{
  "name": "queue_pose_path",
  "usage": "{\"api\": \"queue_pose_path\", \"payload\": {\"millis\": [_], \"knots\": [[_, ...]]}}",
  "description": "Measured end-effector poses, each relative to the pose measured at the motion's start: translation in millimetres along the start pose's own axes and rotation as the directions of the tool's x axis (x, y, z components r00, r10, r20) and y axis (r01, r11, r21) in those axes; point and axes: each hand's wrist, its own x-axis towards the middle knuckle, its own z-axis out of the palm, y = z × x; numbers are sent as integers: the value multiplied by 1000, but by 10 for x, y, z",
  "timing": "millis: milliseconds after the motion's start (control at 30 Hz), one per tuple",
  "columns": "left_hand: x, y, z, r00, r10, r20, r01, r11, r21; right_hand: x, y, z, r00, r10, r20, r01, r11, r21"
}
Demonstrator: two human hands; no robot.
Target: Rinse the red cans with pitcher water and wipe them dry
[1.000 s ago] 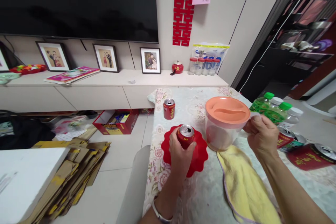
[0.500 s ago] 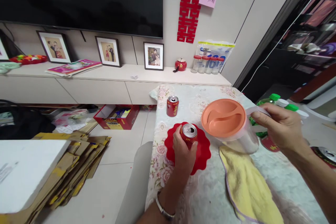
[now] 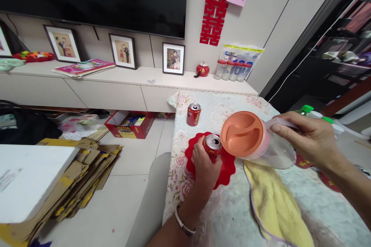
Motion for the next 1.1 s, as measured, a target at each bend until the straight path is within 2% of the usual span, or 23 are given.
{"api": "queue_pose_path", "payload": {"millis": [333,900,1100], "knots": [[9,-54,22,999,35,5,-35,995,-90,52,4,-65,998,-56,29,57,998,-31],[14,-27,21,1000,15,16,-14,996,-87,173,-83,-34,989,-89,119,94,995,-40],[7,-21,27,1000,11,21,-9,997,-73,202,-114,-34,988,-104,115,113,991,-70]]}}
